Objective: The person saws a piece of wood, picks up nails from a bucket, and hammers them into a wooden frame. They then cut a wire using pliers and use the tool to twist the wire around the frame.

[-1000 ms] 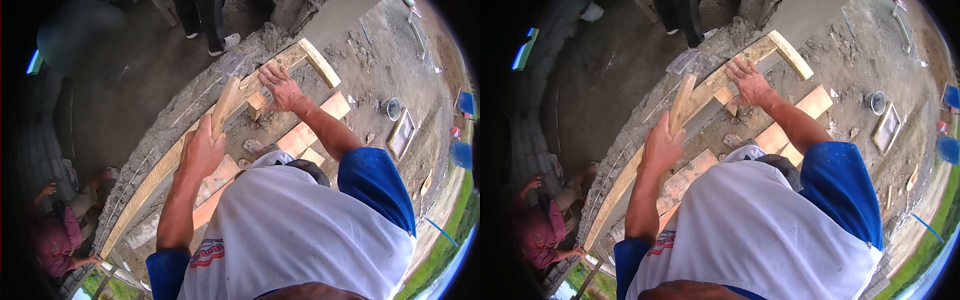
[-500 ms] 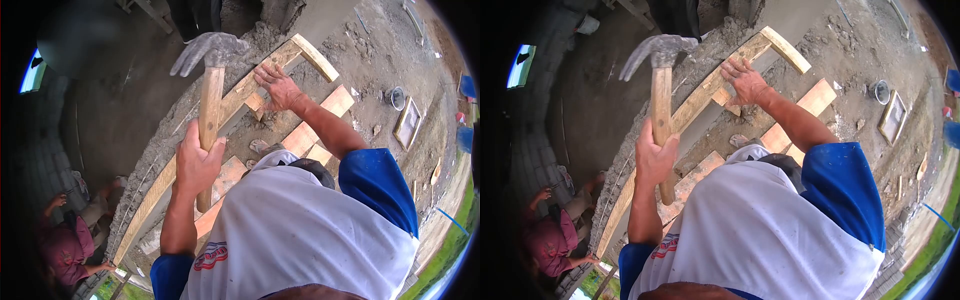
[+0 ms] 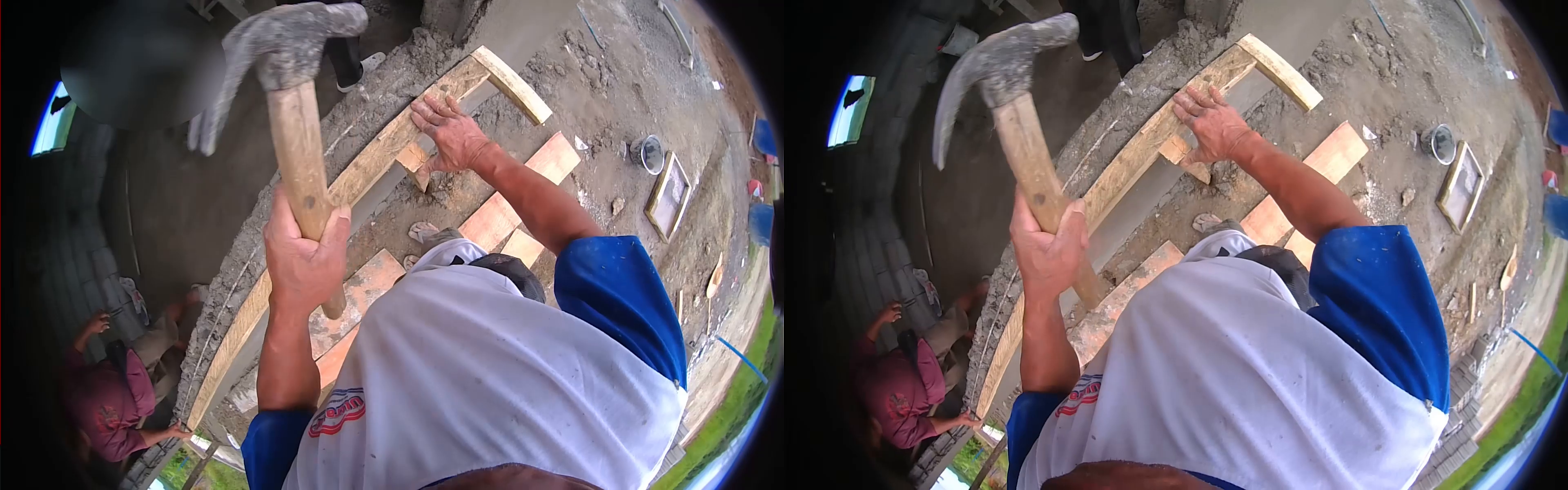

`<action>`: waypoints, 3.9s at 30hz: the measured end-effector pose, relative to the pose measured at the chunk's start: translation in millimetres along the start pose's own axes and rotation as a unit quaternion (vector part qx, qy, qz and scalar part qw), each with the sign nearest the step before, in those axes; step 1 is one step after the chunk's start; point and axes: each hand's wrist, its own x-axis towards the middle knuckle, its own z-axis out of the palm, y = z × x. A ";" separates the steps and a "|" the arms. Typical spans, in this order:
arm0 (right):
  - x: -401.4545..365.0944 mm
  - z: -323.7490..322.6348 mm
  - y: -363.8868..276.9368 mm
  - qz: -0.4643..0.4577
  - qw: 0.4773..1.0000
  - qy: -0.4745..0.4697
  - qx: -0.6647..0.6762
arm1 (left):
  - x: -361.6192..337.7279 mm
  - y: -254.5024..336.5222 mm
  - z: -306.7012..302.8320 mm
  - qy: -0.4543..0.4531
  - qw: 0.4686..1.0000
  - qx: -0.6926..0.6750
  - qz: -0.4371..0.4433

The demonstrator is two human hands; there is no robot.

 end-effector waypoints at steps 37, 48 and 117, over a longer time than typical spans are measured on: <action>-1.6 -9.0 -7.8 0.020 0.999 -0.030 -0.002 | 13.7 -75.2 39.6 -0.153 0.963 0.180 -0.130; 8.8 -34.8 -22.6 0.018 0.999 0.007 0.051 | -139.7 -136.1 -25.5 0.048 0.982 -0.021 -0.182; -159.1 282.7 -470.2 -0.581 0.718 -0.381 0.027 | -628.1 -174.9 590.3 0.443 0.382 -0.481 -0.653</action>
